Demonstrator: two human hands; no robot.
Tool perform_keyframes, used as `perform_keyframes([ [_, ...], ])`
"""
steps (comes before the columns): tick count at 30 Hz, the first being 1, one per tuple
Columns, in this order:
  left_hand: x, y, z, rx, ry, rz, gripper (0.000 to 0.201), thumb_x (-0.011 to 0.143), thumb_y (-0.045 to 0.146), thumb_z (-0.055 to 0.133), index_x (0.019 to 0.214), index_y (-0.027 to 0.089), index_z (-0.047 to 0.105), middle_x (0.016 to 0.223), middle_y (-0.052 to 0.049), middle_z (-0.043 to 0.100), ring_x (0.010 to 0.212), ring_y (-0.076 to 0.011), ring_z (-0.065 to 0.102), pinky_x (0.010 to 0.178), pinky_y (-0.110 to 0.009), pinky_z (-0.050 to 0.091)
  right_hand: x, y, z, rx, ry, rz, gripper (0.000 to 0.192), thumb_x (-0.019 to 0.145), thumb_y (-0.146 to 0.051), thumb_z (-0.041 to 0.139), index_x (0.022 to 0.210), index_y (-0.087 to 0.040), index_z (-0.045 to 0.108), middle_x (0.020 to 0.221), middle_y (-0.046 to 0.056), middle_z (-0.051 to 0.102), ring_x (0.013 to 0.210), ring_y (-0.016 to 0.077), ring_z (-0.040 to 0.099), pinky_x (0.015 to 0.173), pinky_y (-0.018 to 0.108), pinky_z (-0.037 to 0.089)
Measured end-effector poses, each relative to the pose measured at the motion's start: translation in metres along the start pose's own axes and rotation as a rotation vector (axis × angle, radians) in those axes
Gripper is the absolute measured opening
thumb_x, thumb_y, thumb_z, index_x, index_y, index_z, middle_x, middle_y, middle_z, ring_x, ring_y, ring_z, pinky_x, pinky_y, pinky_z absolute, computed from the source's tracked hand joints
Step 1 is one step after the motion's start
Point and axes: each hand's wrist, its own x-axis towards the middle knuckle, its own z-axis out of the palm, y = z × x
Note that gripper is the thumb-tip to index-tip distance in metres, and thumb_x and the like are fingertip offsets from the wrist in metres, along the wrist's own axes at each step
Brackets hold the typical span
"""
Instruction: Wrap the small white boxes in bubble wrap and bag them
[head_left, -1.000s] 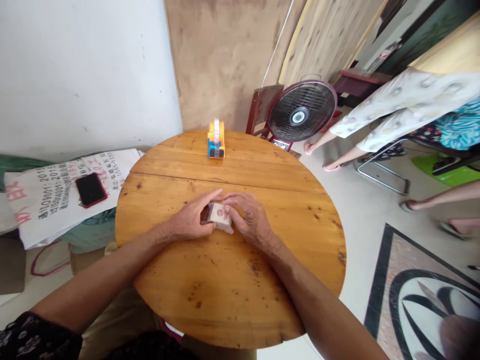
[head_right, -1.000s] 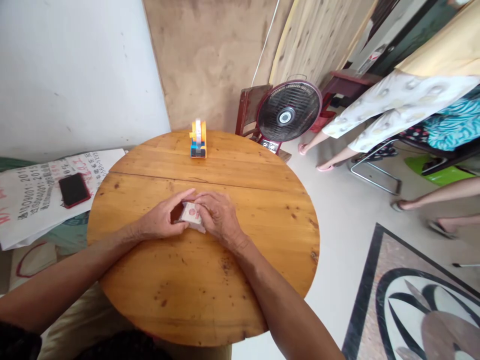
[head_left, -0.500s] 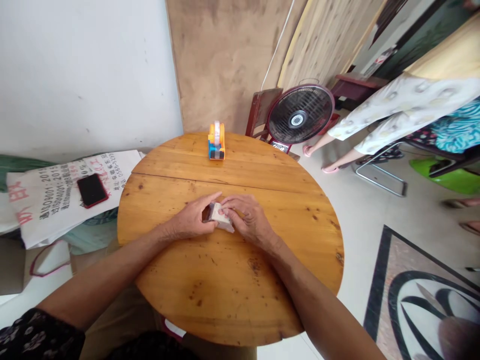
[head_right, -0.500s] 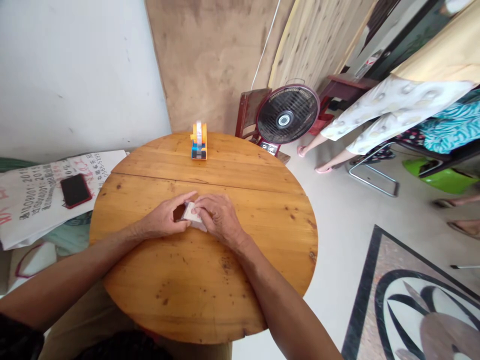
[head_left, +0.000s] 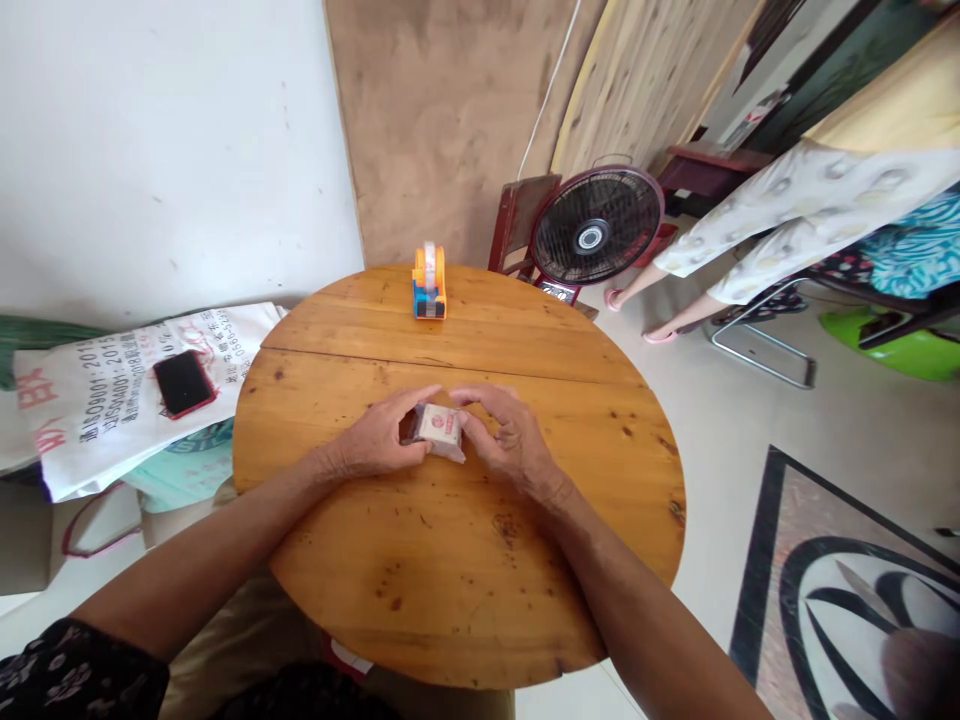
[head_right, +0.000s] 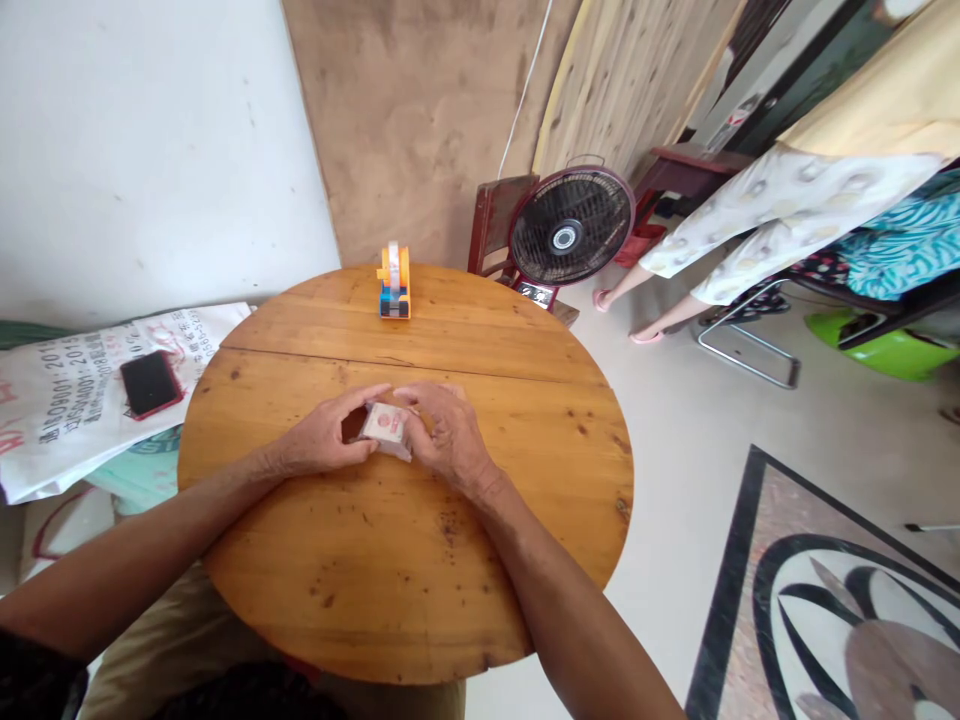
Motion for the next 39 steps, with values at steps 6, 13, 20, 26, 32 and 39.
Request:
perform_keyframes([
  [6,-0.001,-0.002,0.000,-0.044,-0.015,-0.004,0.076,0.071,0.022,0.062,0.144,0.016,0.043,0.137,-0.014,0.060,0.120,-0.0295,0.059,0.105,-0.046,0.046,-0.001,0.000,-0.001,0.111,-0.104,0.103,0.026,0.088,-0.029,0.058,0.113,-0.022,0.061,0.102,0.006,0.073,0.092,0.0218,0.067,0.088,0.040,0.050],
  [13,0.000,-0.001,0.001,-0.053,-0.021,-0.014,0.075,0.070,0.021,0.060,0.143,0.014,0.044,0.140,-0.016,0.056,0.122,-0.0313,0.058,0.106,-0.049,0.044,-0.001,-0.003,-0.004,0.127,-0.110,0.100,0.025,0.089,-0.025,0.054,0.114,-0.023,0.061,0.104,0.006,0.072,0.094,0.0213,0.067,0.088,0.039,0.051],
  [20,-0.001,-0.007,0.000,-0.081,-0.024,0.107,0.078,0.074,0.024,0.064,0.147,0.016,0.038,0.142,-0.017,0.053,0.127,-0.0312,0.055,0.107,-0.048,0.044,0.004,0.002,-0.005,0.077,0.000,-0.006,0.020,0.087,-0.025,0.060,0.106,-0.026,0.065,0.111,0.006,0.072,0.106,0.0231,0.066,0.095,0.043,0.049],
  [26,-0.002,-0.015,-0.002,-0.079,0.005,0.164,0.082,0.077,0.035,0.068,0.150,0.019,0.032,0.149,-0.018,0.045,0.133,-0.0357,0.047,0.110,-0.054,0.038,0.002,0.002,0.006,0.025,-0.047,-0.085,0.030,0.082,-0.025,0.063,0.112,-0.024,0.061,0.116,0.009,0.069,0.109,0.0246,0.064,0.093,0.043,0.049],
  [32,-0.001,-0.009,-0.002,0.028,-0.004,0.072,0.081,0.075,0.034,0.068,0.147,0.016,0.036,0.140,-0.018,0.053,0.126,-0.0349,0.052,0.108,-0.054,0.039,0.002,0.001,0.014,0.001,-0.062,-0.044,0.025,0.083,-0.025,0.062,0.108,-0.024,0.061,0.111,0.008,0.071,0.102,0.0239,0.065,0.089,0.042,0.049],
  [39,-0.002,-0.007,0.000,0.083,-0.019,0.045,0.080,0.077,0.037,0.067,0.147,0.015,0.036,0.141,-0.019,0.053,0.126,-0.0365,0.052,0.108,-0.055,0.038,0.003,0.004,0.019,-0.051,0.030,-0.019,0.006,0.087,-0.023,0.060,0.089,-0.024,0.066,0.105,0.006,0.073,0.100,0.0220,0.067,0.092,0.041,0.046],
])
